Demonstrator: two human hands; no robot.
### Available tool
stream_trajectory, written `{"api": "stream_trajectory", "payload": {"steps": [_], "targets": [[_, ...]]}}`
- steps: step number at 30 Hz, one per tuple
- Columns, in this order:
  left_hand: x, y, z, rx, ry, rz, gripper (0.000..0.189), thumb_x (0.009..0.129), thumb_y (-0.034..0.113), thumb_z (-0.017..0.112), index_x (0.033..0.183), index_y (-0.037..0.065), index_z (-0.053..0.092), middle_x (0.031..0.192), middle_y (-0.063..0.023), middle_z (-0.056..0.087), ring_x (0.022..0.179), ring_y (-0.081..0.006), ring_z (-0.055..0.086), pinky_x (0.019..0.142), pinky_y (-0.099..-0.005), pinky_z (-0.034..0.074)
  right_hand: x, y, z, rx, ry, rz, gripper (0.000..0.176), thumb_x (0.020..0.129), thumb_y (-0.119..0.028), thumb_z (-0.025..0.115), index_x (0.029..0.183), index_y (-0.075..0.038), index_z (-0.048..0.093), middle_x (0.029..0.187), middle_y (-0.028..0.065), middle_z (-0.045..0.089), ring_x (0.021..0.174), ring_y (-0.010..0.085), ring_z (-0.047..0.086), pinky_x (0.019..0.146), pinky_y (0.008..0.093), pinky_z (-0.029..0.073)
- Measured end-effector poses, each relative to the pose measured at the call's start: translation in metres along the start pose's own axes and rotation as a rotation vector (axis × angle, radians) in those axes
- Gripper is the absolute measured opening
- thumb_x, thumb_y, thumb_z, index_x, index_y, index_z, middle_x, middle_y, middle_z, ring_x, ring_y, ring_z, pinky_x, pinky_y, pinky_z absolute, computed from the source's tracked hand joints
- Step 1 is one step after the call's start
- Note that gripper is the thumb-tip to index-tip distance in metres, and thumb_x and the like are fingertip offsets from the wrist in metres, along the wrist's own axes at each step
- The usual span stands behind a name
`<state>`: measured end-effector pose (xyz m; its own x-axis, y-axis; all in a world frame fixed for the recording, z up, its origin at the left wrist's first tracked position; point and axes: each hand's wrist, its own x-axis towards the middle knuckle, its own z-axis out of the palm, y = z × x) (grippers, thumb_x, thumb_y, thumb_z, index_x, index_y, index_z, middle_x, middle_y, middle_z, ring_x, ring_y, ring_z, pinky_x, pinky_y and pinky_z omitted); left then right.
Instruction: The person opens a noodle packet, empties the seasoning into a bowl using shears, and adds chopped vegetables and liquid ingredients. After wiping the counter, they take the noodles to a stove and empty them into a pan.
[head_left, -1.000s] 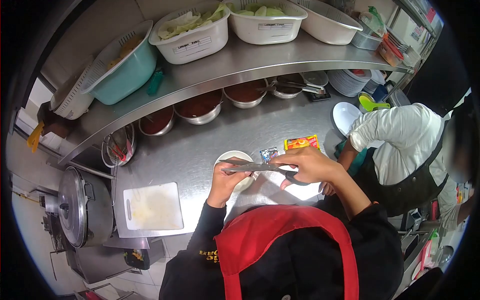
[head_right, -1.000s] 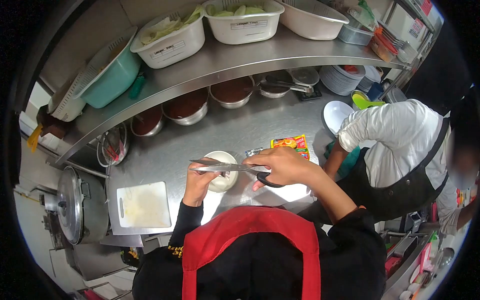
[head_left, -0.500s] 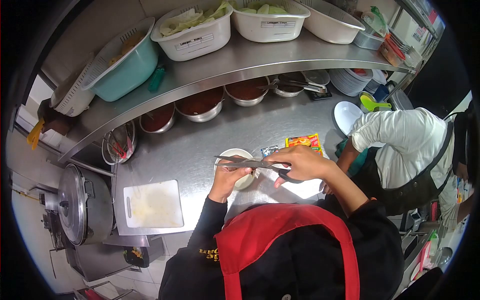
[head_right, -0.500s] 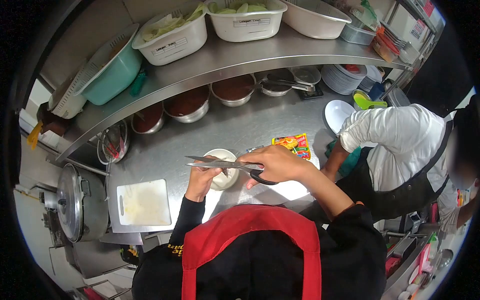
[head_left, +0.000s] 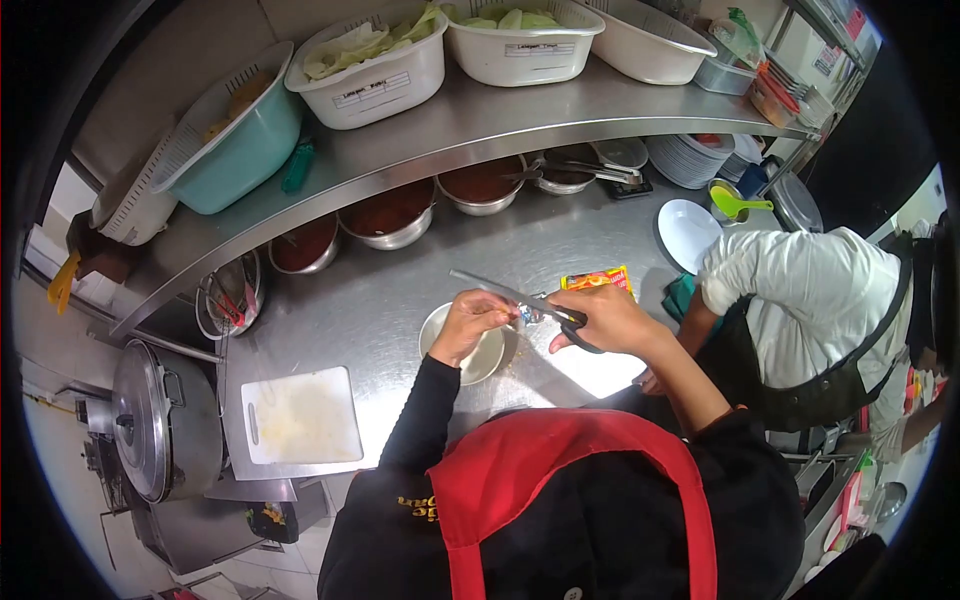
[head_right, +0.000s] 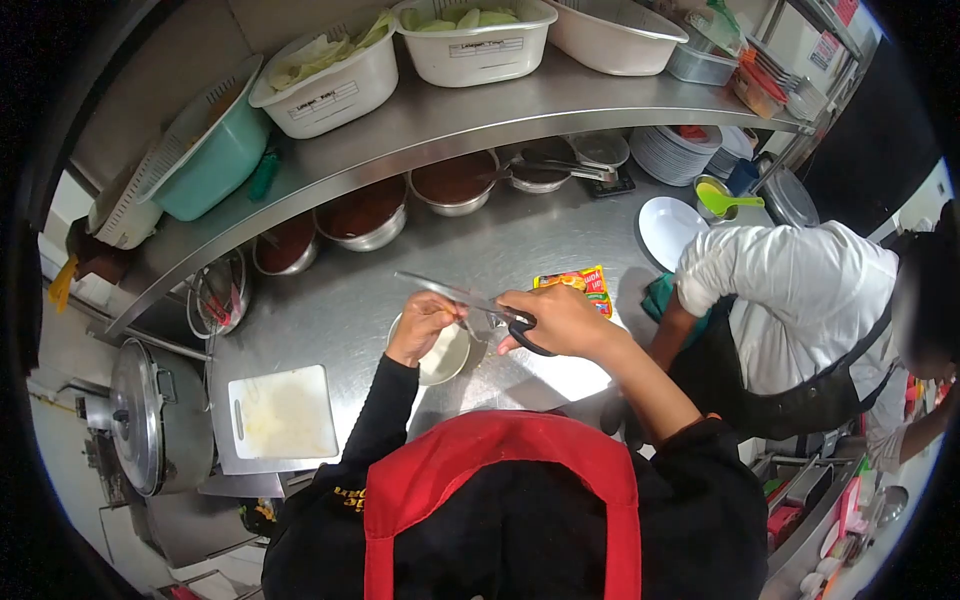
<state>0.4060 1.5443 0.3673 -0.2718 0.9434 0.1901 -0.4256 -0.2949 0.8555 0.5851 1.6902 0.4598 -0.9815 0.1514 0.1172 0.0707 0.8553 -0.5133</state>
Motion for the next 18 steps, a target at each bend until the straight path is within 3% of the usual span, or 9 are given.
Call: {"api": "stream_trajectory", "payload": {"steps": [1,4,5,8,9,11,14,18], "targets": [[-0.002,0.002,-0.006,0.037,-0.035,0.078,0.007,0.076,0.006,0.065,0.082,0.001,0.062,0.085,-0.0080,0.064,0.081,-0.0131,0.058,0.075,-0.0254,0.045,0.001,0.004,0.005,0.010,0.020,0.016,0.052,0.064,-0.049,0.069,0.097,-0.011,0.058,0.068,0.0123,0.060,0.066,0.0328,0.059,0.059,0.0398,0.045],[-0.024,0.010,-0.030,0.223,0.059,-0.131,0.007,0.077,0.006,0.064,0.082,0.002,0.063,0.085,-0.0073,0.064,0.079,-0.0112,0.058,0.074,-0.0242,0.045,-0.007,0.022,0.020,0.027,0.037,0.223,0.055,0.063,-0.052,0.068,0.096,-0.010,0.058,0.068,0.0119,0.060,0.065,0.0323,0.060,0.059,0.0397,0.045],[-0.030,0.012,-0.035,0.330,0.088,-0.185,0.008,0.077,0.007,0.064,0.083,0.001,0.063,0.082,-0.0054,0.065,0.074,-0.0096,0.059,0.069,-0.0226,0.046,-0.012,0.028,0.030,-0.098,0.038,0.306,0.042,0.068,-0.042,0.069,0.094,-0.010,0.059,0.067,0.0126,0.060,0.066,0.0314,0.061,0.058,0.0398,0.047],[-0.044,0.000,-0.057,0.557,0.196,-0.448,0.008,0.078,0.007,0.063,0.083,0.001,0.062,0.080,-0.0066,0.065,0.073,-0.0092,0.059,0.066,-0.0223,0.047,-0.021,0.059,0.072,-0.377,-0.105,0.583,0.032,0.071,-0.027,0.066,0.094,-0.008,0.057,0.070,0.0135,0.061,0.068,0.0298,0.062,0.058,0.0395,0.049],[-0.046,-0.006,-0.064,0.743,0.199,-0.482,0.013,0.076,0.010,0.064,0.084,0.000,0.062,0.077,-0.0060,0.065,0.067,-0.0086,0.059,0.059,-0.0224,0.048,-0.023,0.068,0.086,-0.417,-0.094,0.603,0.036,0.069,-0.027,0.068,0.095,-0.006,0.055,0.070,0.0139,0.062,0.068,0.0296,0.062,0.058,0.0395,0.049],[-0.047,-0.007,-0.066,0.916,0.178,-0.568,0.016,0.074,0.010,0.064,0.085,-0.002,0.061,0.076,-0.0072,0.064,0.064,-0.0101,0.060,0.057,-0.0234,0.048,-0.025,0.085,0.112,-0.491,-0.067,0.640,0.044,0.065,-0.026,0.070,0.097,-0.004,0.052,0.070,0.0149,0.062,0.066,0.0291,0.063,0.058,0.0394,0.050],[-0.040,-0.007,-0.073,1.109,0.063,-0.707,0.020,0.071,0.010,0.063,0.086,-0.004,0.060,0.076,-0.0094,0.063,0.061,-0.0131,0.061,0.055,-0.0256,0.049,-0.028,0.107,0.150,-0.580,0.044,0.574,0.042,0.066,-0.017,0.064,0.100,0.000,0.047,0.073,0.0170,0.062,0.066,0.0301,0.063,0.058,0.0382,0.052],[-0.033,-0.015,-0.085,1.315,-0.128,-0.760,0.022,0.069,0.008,0.060,0.088,-0.003,0.060,0.076,-0.0124,0.062,0.061,-0.0180,0.062,0.056,-0.0278,0.050,-0.029,0.109,0.168,-0.558,-0.065,0.527,0.048,0.068,-0.015,0.062,0.109,0.002,0.044,0.075,0.0180,0.062,0.067,0.0296,0.063,0.057,0.0377,0.052]]}}
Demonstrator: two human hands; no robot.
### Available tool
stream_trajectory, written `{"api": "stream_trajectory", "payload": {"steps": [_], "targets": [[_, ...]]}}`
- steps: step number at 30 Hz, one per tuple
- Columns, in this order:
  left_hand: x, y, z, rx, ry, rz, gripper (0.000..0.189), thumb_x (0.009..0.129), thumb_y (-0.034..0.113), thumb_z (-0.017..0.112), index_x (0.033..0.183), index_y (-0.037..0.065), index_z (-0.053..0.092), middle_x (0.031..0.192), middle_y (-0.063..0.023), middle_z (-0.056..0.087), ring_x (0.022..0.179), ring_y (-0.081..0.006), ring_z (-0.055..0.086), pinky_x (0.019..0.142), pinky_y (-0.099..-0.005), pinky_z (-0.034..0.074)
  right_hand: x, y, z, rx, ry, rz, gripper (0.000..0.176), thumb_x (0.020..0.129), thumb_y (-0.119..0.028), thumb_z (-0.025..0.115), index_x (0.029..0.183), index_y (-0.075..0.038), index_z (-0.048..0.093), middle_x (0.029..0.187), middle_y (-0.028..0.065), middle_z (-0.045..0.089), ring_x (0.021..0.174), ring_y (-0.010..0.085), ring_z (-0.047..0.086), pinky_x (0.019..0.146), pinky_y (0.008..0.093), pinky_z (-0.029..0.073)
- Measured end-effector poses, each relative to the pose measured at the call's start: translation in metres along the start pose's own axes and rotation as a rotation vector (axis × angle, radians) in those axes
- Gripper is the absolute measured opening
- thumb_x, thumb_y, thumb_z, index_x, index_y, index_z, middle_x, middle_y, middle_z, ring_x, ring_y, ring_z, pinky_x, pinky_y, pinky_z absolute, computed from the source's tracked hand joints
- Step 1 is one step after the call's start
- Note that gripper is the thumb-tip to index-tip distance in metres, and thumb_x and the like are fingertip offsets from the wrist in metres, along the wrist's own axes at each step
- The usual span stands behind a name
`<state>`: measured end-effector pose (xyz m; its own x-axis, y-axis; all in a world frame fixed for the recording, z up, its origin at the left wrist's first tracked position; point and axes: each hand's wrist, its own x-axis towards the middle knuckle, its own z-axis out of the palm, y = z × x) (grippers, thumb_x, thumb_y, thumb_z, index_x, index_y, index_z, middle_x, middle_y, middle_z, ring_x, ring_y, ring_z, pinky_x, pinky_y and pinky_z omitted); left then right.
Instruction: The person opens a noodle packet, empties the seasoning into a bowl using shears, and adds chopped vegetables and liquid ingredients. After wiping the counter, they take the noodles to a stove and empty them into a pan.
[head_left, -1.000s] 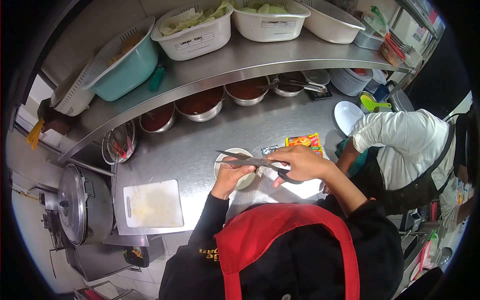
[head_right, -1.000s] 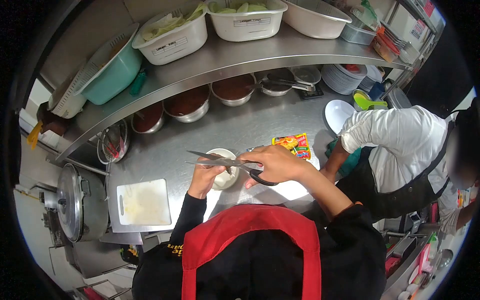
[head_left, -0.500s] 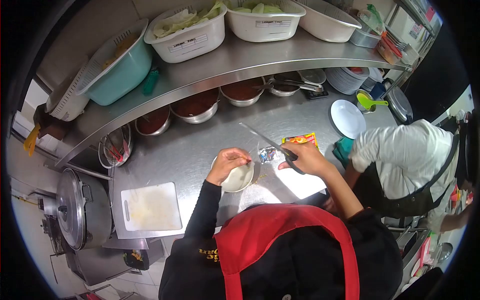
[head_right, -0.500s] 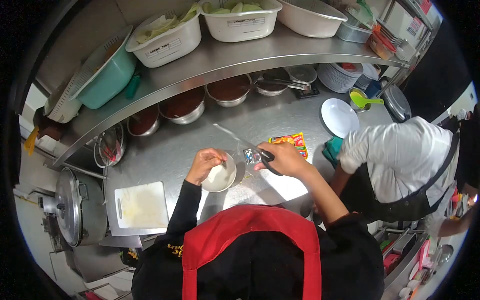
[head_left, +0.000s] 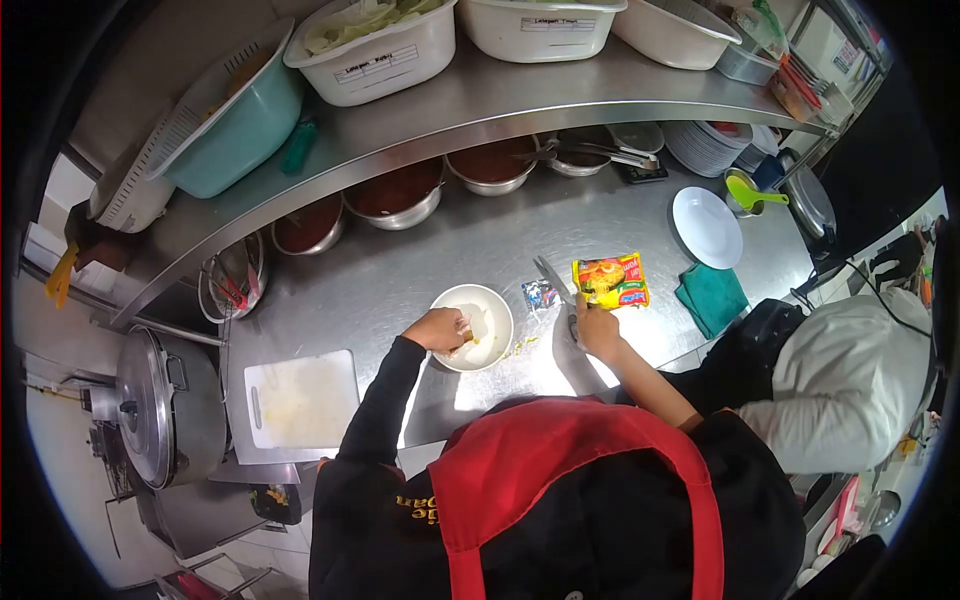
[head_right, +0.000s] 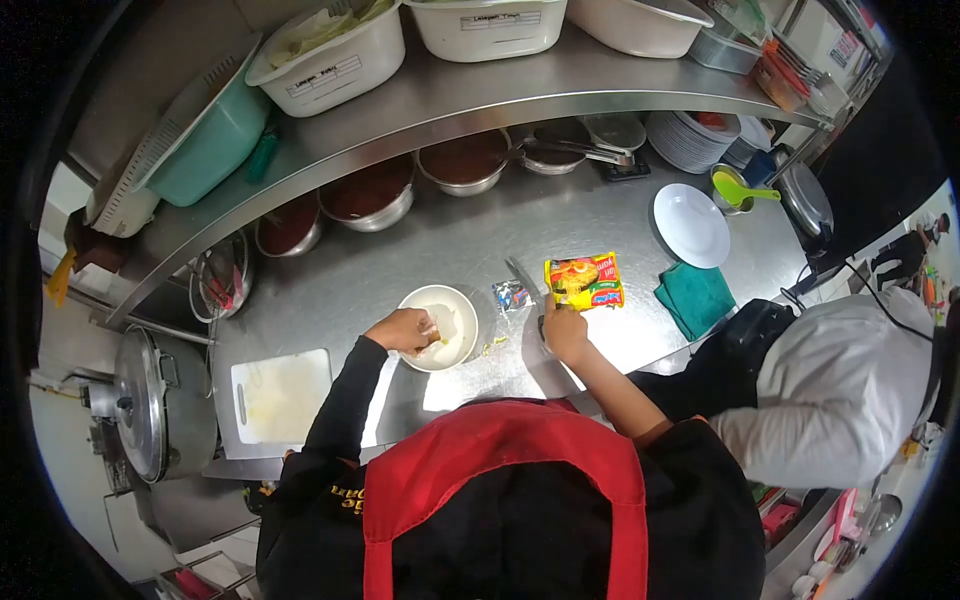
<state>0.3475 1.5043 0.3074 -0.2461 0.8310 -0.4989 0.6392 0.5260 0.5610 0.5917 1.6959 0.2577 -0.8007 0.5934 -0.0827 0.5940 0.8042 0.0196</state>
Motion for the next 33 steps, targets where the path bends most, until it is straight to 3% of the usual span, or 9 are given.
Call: {"api": "stream_trajectory", "payload": {"steps": [4,6,8,10,13,17,21,24,33], "targets": [[0.005,0.003,-0.004,0.150,-0.008,0.059,0.026,0.067,0.014,0.063,0.089,-0.001,0.062,0.081,-0.0171,0.063,0.068,-0.0260,0.062,0.064,-0.0335,0.049,0.005,-0.006,-0.040,0.093,-0.221,-0.047,0.047,0.070,-0.017,0.062,0.111,0.001,0.048,0.080,0.0193,0.061,0.072,0.0321,0.062,0.061,0.0402,0.051],[0.000,0.021,-0.011,0.268,0.020,0.122,0.026,0.066,0.017,0.064,0.086,0.000,0.064,0.084,-0.0194,0.062,0.079,-0.0324,0.061,0.072,-0.0378,0.047,0.009,-0.028,-0.069,0.324,-0.068,-0.151,0.038,0.072,-0.016,0.062,0.106,-0.002,0.053,0.086,0.0184,0.061,0.077,0.0345,0.061,0.066,0.0409,0.050],[-0.006,0.032,-0.013,0.280,0.052,0.151,0.023,0.067,0.017,0.064,0.083,0.002,0.065,0.081,-0.0179,0.063,0.077,-0.0327,0.060,0.071,-0.0382,0.048,0.012,-0.057,-0.093,0.571,0.162,-0.449,0.033,0.073,-0.013,0.061,0.104,-0.005,0.054,0.085,0.0164,0.060,0.078,0.0364,0.059,0.069,0.0413,0.048],[-0.006,0.038,-0.012,0.293,0.121,0.171,0.021,0.067,0.019,0.066,0.081,0.003,0.066,0.078,-0.0162,0.063,0.074,-0.0321,0.061,0.069,-0.0382,0.048,0.023,-0.088,-0.080,0.694,0.174,-0.582,0.026,0.071,-0.010,0.063,0.095,-0.004,0.056,0.079,0.0146,0.058,0.074,0.0350,0.058,0.067,0.0407,0.048],[-0.012,0.038,-0.007,0.322,0.289,0.168,0.019,0.067,0.019,0.066,0.079,0.005,0.066,0.074,-0.0139,0.063,0.070,-0.0299,0.062,0.066,-0.0372,0.048,0.034,-0.113,-0.062,0.759,0.162,-0.574,0.018,0.069,-0.007,0.064,0.084,-0.003,0.057,0.073,0.0139,0.056,0.071,0.0332,0.058,0.063,0.0393,0.047],[-0.040,0.029,-0.009,0.043,0.498,0.165,0.011,0.069,0.014,0.064,0.077,0.009,0.068,0.077,-0.0140,0.064,0.070,-0.0295,0.062,0.066,-0.0363,0.049,0.036,-0.106,-0.056,0.940,0.138,-0.543,0.013,0.069,-0.006,0.064,0.076,-0.001,0.055,0.071,0.0152,0.057,0.069,0.0330,0.058,0.061,0.0399,0.046],[-0.050,0.021,0.007,-0.083,0.601,0.141,0.010,0.072,0.016,0.064,0.077,0.009,0.067,0.072,-0.0110,0.064,0.066,-0.0294,0.061,0.061,-0.0362,0.049,0.038,-0.098,-0.058,0.922,0.003,-0.497,0.015,0.070,-0.010,0.067,0.079,-0.003,0.057,0.074,0.0129,0.059,0.065,0.0261,0.059,0.058,0.0333,0.046],[-0.051,0.025,0.010,0.014,0.688,0.210,0.008,0.071,0.013,0.066,0.076,0.007,0.066,0.069,-0.0096,0.064,0.065,-0.0252,0.061,0.062,-0.0349,0.046,0.034,-0.103,-0.067,1.020,0.057,-0.498,0.012,0.070,-0.011,0.064,0.078,-0.005,0.058,0.075,0.0117,0.060,0.070,0.0299,0.059,0.062,0.0382,0.046],[-0.047,0.038,0.018,0.121,0.849,0.240,0.003,0.072,0.013,0.065,0.074,0.012,0.064,0.072,-0.0022,0.064,0.073,-0.0216,0.056,0.068,-0.0340,0.038,0.040,-0.113,-0.079,0.646,0.186,-0.599,0.011,0.071,-0.022,0.062,0.074,-0.012,0.065,0.075,0.0031,0.059,0.077,0.0247,0.054,0.068,0.0359,0.044]]}}
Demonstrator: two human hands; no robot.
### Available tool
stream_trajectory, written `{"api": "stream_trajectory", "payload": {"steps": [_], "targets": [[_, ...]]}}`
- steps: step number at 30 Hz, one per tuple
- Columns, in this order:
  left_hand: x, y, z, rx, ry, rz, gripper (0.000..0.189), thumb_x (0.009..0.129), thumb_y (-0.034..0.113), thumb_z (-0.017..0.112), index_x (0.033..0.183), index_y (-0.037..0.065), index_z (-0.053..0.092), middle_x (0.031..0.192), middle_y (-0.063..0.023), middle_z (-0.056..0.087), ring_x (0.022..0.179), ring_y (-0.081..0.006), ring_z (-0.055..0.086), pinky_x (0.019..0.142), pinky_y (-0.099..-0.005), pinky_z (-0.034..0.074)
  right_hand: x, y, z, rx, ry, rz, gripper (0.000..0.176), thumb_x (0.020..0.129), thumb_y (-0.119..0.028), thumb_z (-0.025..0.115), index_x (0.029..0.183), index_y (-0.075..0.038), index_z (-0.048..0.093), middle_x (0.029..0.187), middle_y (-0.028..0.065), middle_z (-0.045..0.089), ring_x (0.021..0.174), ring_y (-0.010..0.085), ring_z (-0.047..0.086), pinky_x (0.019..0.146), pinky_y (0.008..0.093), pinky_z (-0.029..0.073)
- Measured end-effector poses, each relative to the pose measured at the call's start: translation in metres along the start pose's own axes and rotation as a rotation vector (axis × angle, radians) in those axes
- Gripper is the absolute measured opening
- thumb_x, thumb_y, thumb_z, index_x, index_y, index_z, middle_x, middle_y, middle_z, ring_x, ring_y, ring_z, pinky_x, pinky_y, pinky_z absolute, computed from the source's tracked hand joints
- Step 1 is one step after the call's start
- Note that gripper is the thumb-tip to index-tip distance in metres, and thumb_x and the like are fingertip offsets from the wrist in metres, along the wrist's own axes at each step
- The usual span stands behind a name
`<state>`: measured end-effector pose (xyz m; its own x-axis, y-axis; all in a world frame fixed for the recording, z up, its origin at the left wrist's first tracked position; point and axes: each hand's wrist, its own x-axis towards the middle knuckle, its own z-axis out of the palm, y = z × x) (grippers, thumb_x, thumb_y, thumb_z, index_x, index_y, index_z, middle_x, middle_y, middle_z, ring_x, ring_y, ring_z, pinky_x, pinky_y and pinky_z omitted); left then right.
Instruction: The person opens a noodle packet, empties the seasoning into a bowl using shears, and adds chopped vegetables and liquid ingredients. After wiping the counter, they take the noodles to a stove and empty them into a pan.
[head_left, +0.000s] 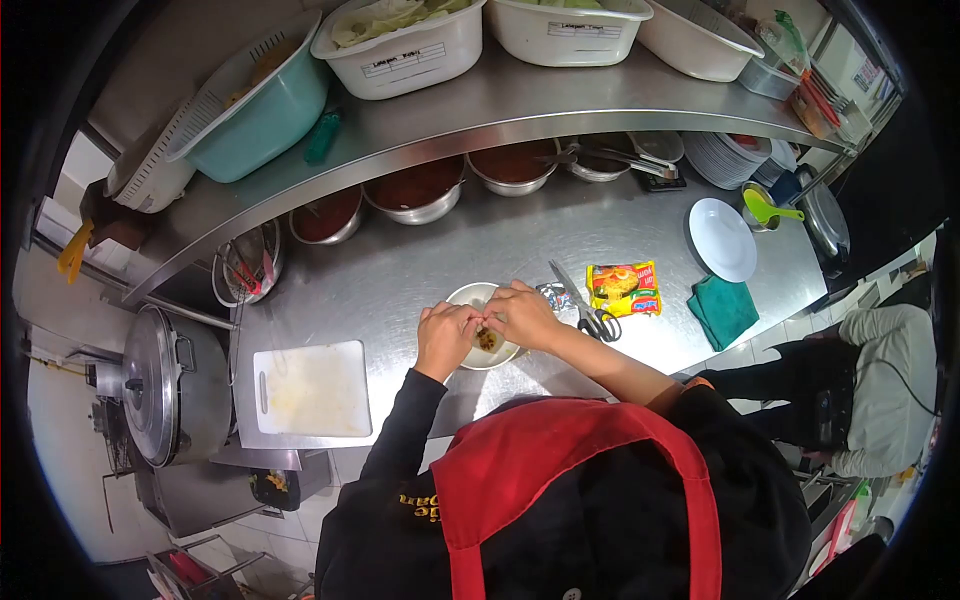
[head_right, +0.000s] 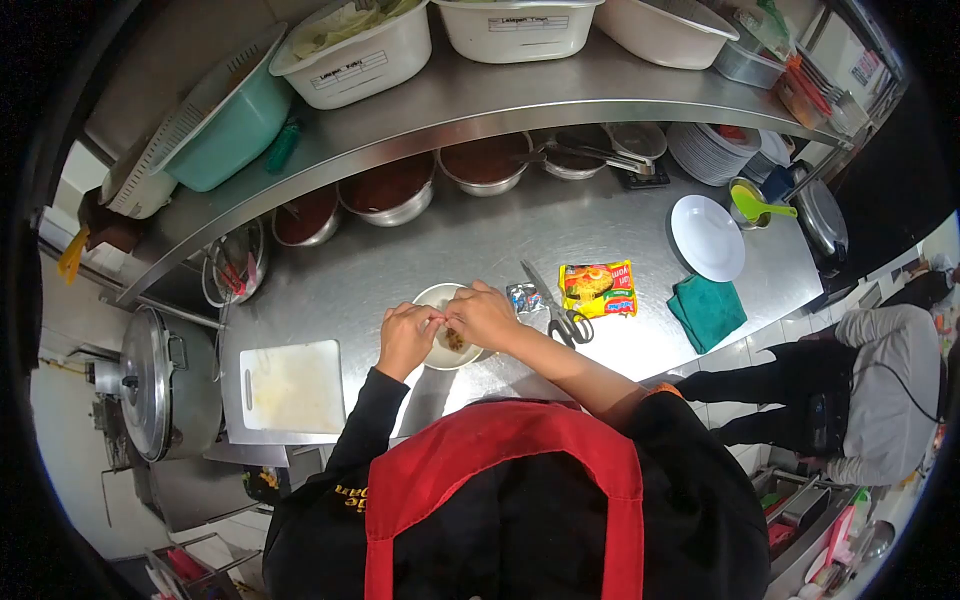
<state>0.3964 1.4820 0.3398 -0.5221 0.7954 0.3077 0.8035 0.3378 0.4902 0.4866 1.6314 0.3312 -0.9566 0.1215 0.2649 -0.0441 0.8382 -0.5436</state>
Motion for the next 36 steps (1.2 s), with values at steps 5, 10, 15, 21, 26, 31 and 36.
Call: {"api": "stream_trajectory", "payload": {"steps": [5,10,15,21,26,31,36], "targets": [[-0.003,-0.003,0.008,-0.091,0.053,-0.051,0.003,0.072,0.014,0.064,0.074,0.011,0.064,0.070,-0.0046,0.063,0.073,-0.0227,0.056,0.068,-0.0345,0.038,0.003,-0.002,0.007,-0.025,0.021,0.007,0.010,0.069,-0.022,0.065,0.071,-0.012,0.065,0.074,0.0021,0.057,0.081,0.0227,0.050,0.070,0.0378,0.040],[-0.005,-0.004,0.012,-0.171,0.084,-0.097,0.004,0.073,0.013,0.064,0.074,0.009,0.063,0.069,-0.0071,0.062,0.071,-0.0244,0.057,0.067,-0.0356,0.039,0.010,-0.002,0.004,-0.032,-0.116,0.031,0.010,0.068,-0.021,0.064,0.068,-0.011,0.064,0.075,0.0030,0.058,0.084,0.0234,0.049,0.072,0.0396,0.038],[-0.006,-0.009,0.017,-0.272,0.077,-0.143,0.004,0.073,0.012,0.064,0.074,0.008,0.063,0.069,-0.0074,0.062,0.070,-0.0248,0.058,0.067,-0.0356,0.041,0.015,-0.002,0.009,-0.109,-0.186,0.004,0.009,0.068,-0.020,0.064,0.067,-0.010,0.065,0.077,0.0039,0.060,0.086,0.0240,0.050,0.073,0.0394,0.037],[-0.007,-0.007,0.013,-0.112,0.110,-0.129,0.006,0.072,0.014,0.066,0.075,0.009,0.064,0.070,-0.0067,0.063,0.073,-0.0242,0.057,0.069,-0.0372,0.041,0.019,-0.003,0.007,-0.231,-0.218,-0.009,0.012,0.067,-0.022,0.063,0.072,-0.012,0.065,0.077,0.0033,0.060,0.086,0.0224,0.052,0.075,0.0394,0.038],[-0.007,0.001,-0.002,-0.027,0.089,-0.137,0.016,0.069,0.017,0.069,0.084,0.011,0.065,0.081,-0.0070,0.064,0.083,-0.0254,0.055,0.072,-0.0372,0.041,0.020,0.001,-0.001,-0.173,-0.153,-0.069,0.010,0.069,-0.021,0.062,0.075,-0.014,0.066,0.077,0.0025,0.061,0.087,0.0215,0.053,0.077,0.0373,0.039],[-0.023,0.002,-0.007,-0.071,0.204,-0.242,0.035,0.067,0.014,0.070,0.101,0.011,0.062,0.095,-0.0080,0.063,0.093,-0.0254,0.053,0.078,-0.0361,0.041,0.014,0.010,0.001,-0.161,-0.069,-0.113,0.008,0.070,-0.020,0.062,0.074,-0.013,0.065,0.078,0.0011,0.062,0.084,0.0199,0.052,0.075,0.0361,0.039],[-0.074,0.019,-0.025,-0.273,0.418,-0.549,0.039,0.070,0.010,0.067,0.109,0.010,0.059,0.104,-0.0070,0.061,0.094,-0.0244,0.053,0.081,-0.0346,0.043,0.008,0.018,0.005,-0.076,0.017,-0.164,0.007,0.070,-0.017,0.063,0.075,-0.013,0.066,0.079,0.0013,0.062,0.078,0.0209,0.052,0.072,0.0353,0.039]]}}
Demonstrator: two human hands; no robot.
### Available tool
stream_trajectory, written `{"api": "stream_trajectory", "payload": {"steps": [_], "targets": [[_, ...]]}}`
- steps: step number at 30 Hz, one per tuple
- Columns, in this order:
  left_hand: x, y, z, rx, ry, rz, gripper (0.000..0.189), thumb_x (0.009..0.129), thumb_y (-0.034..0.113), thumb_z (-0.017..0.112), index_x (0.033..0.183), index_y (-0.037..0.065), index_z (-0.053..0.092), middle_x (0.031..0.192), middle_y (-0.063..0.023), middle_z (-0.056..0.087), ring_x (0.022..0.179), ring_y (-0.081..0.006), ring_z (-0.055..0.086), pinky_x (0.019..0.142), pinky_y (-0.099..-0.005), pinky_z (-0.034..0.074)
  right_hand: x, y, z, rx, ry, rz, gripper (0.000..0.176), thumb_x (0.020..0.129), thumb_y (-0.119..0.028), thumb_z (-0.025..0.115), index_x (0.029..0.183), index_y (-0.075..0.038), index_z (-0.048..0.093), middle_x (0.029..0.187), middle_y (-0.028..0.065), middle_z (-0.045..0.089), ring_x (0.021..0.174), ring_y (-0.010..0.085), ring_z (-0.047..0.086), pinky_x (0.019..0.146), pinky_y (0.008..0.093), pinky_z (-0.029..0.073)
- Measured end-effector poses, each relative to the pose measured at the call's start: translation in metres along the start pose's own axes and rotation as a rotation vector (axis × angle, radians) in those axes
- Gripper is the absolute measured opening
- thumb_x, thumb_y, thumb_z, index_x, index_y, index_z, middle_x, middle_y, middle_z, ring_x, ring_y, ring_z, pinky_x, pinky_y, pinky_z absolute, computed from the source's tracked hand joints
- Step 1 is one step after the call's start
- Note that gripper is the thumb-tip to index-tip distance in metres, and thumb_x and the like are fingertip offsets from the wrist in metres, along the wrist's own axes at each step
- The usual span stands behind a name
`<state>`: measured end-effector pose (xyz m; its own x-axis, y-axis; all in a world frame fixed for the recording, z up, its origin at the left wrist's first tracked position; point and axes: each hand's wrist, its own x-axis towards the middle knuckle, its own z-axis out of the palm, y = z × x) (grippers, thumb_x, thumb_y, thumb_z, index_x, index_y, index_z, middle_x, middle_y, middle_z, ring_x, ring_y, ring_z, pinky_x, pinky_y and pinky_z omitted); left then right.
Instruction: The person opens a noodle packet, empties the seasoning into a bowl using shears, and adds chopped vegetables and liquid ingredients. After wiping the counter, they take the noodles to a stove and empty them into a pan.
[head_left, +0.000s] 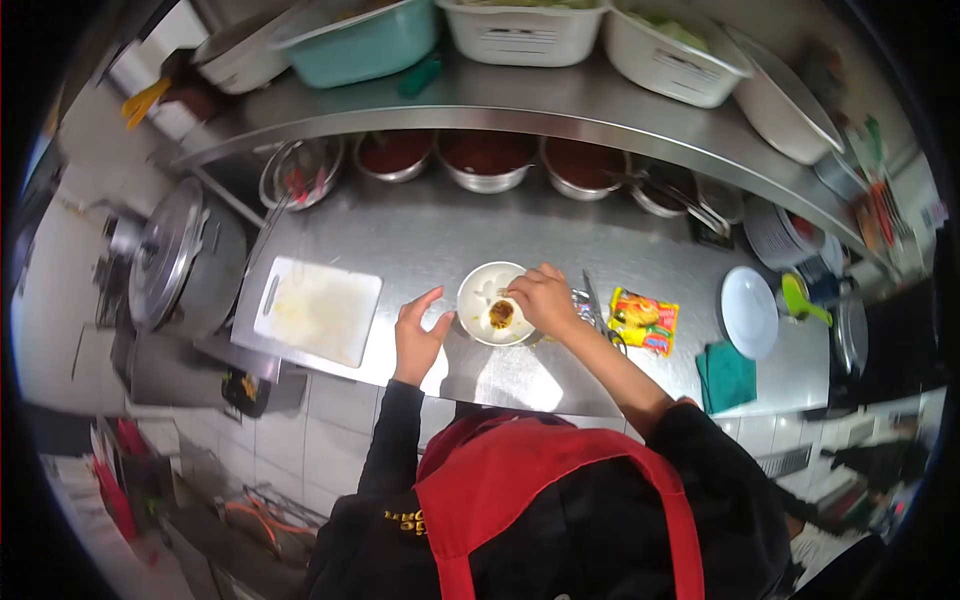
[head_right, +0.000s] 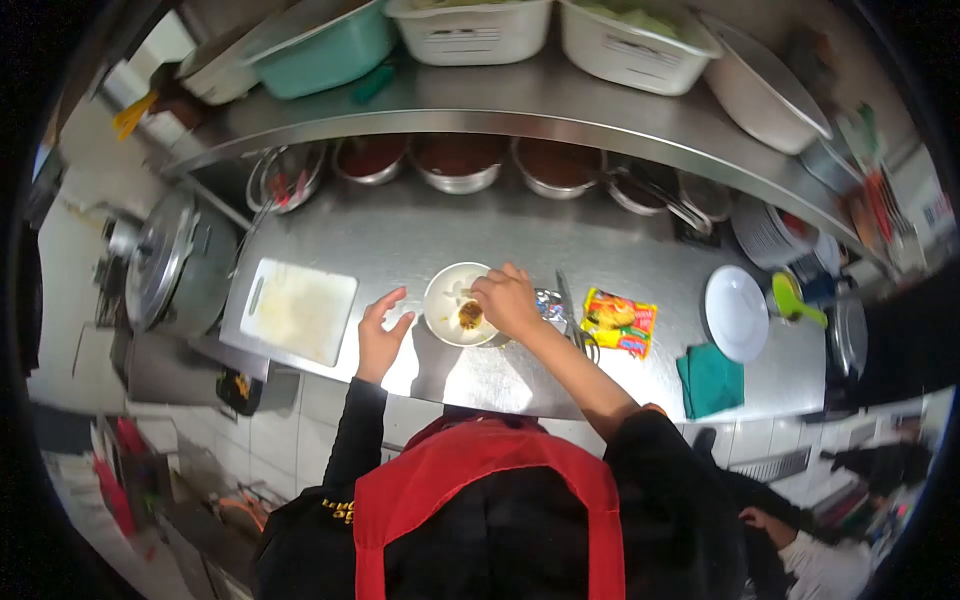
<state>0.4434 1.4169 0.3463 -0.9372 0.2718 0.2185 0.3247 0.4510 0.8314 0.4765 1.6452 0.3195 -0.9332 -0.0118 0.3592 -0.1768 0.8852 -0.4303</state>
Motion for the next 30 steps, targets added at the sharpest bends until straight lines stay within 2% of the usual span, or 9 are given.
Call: {"api": "stream_trajectory", "payload": {"steps": [5,6,7,9,12,14,21,23,30], "targets": [[-0.065,-0.041,-0.047,-0.259,0.170,-0.291,0.036,0.077,0.009,0.063,0.112,0.008,0.057,0.104,-0.0018,0.061,0.092,-0.0145,0.052,0.071,-0.0276,0.046,0.009,0.010,0.008,0.214,0.063,0.034,0.011,0.074,-0.017,0.062,0.080,-0.010,0.067,0.079,0.0067,0.064,0.076,0.0250,0.054,0.073,0.0347,0.041],[-0.079,-0.047,-0.062,-0.288,0.185,-0.331,0.038,0.077,0.009,0.063,0.114,0.008,0.055,0.103,-0.0006,0.061,0.092,-0.0118,0.051,0.068,-0.0240,0.047,0.015,-0.010,-0.007,0.243,0.108,0.211,0.013,0.078,-0.018,0.059,0.082,-0.008,0.067,0.079,0.0091,0.064,0.074,0.0228,0.058,0.070,0.0331,0.044],[-0.094,-0.057,-0.075,-0.334,0.246,-0.338,0.039,0.077,0.008,0.062,0.116,0.007,0.054,0.103,-0.0014,0.061,0.092,-0.0130,0.053,0.075,-0.0249,0.046,0.025,-0.020,-0.017,0.580,-0.048,0.429,0.016,0.081,-0.017,0.056,0.085,-0.005,0.066,0.082,0.0086,0.064,0.070,0.0182,0.060,0.065,0.0302,0.047],[-0.125,-0.065,-0.107,-0.451,0.286,-0.420,0.037,0.084,0.008,0.054,0.120,0.005,0.049,0.112,-0.0061,0.057,0.106,-0.0144,0.050,0.091,-0.0270,0.038,0.033,-0.030,-0.018,0.920,-0.057,0.426,0.019,0.084,-0.015,0.054,0.097,-0.001,0.059,0.086,0.0057,0.063,0.075,0.0136,0.061,0.065,0.0256,0.047],[-0.169,-0.087,-0.158,-0.681,0.473,-0.514,0.039,0.085,0.019,0.056,0.122,0.009,0.048,0.111,-0.0024,0.058,0.101,-0.0107,0.051,0.081,-0.0242,0.039,0.039,-0.059,0.005,1.231,-0.087,0.510,0.014,0.084,-0.010,0.054,0.097,-0.004,0.056,0.077,0.0001,0.058,0.062,0.0049,0.051,0.053,0.0178,0.041],[-0.198,-0.107,-0.194,-0.710,0.579,-0.590,0.040,0.085,0.020,0.057,0.122,0.009,0.048,0.108,-0.0018,0.059,0.099,-0.0094,0.051,0.077,-0.0223,0.040,0.038,-0.114,0.031,1.352,-0.163,0.495,0.017,0.082,-0.010,0.058,0.098,-0.005,0.056,0.072,-0.0020,0.055,0.056,0.0033,0.045,0.049,0.0163,0.037],[-0.351,-0.204,-0.330,-0.582,0.872,-0.620,0.045,0.084,0.032,0.056,0.122,0.010,0.048,0.109,0.0006,0.059,0.094,-0.0054,0.051,0.070,-0.0189,0.035,0.017,-0.352,0.203,1.377,-0.786,0.418,0.025,0.079,-0.005,0.056,0.103,-0.001,0.050,0.105,0.0112,0.056,0.084,0.0171,0.058,0.059,0.0203,0.045],[-0.400,-0.202,-0.371,-0.559,0.989,-0.689,0.050,0.082,0.035,0.056,0.125,0.011,0.044,0.114,-0.0012,0.056,0.099,-0.0097,0.048,0.082,-0.0278,0.036,0.016,-0.413,0.262,1.439,-0.991,0.332,0.027,0.079,-0.003,0.057,0.105,-0.002,0.051,0.098,0.0094,0.057,0.084,0.0174,0.060,0.069,0.0253,0.051],[-0.522,-0.225,-0.415,-0.590,1.449,-0.881,0.041,0.087,0.028,0.053,0.124,0.011,0.047,0.109,0.0029,0.057,0.089,-0.0058,0.048,0.077,-0.0258,0.035,0.035,-0.592,0.372,1.335,-1.163,0.356,0.019,0.078,-0.006,0.061,0.097,-0.008,0.056,0.082,0.0011,0.061,0.077,0.0092,0.059,0.062,0.0200,0.048]]}}
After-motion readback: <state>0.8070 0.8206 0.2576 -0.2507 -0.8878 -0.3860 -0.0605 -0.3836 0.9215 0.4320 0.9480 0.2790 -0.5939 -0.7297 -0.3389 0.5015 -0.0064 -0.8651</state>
